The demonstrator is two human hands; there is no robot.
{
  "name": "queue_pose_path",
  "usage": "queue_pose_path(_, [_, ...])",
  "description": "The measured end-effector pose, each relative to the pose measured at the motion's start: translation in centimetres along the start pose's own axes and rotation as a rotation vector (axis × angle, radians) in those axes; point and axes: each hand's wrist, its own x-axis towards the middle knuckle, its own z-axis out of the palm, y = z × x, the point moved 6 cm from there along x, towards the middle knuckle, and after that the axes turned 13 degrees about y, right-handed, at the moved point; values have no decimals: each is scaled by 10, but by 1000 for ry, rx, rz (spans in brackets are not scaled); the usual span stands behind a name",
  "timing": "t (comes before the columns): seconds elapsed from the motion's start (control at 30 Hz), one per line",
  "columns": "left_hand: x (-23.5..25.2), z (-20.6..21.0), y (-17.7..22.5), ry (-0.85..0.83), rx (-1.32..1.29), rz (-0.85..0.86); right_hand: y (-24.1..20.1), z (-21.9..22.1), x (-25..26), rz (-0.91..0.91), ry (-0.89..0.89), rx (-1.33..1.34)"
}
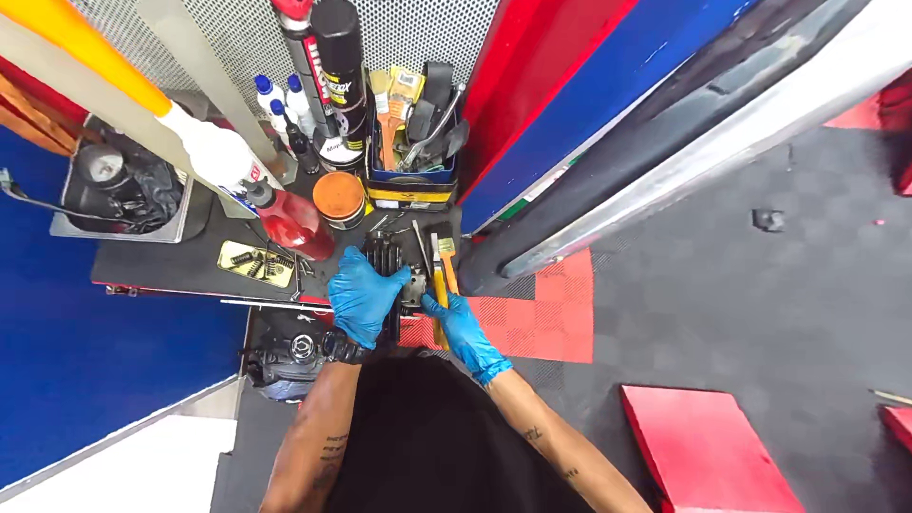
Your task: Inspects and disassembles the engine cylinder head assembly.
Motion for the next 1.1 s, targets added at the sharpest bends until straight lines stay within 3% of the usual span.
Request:
queue_pose_path(0.33, [-1,9,3,10,149,26,23,7,-4,149,-20,68])
queue_pose_path(0.63, [-3,19,27,59,234,41,24,-17,-6,90,-21,-52])
queue_pose_path(0.9, [-7,16,2,92,165,23,23,-23,-9,-12,-65,-258])
queue_pose_path(1.1, [-6,20,-20,162,-106,85,1,-23,10,-138,-31,-472])
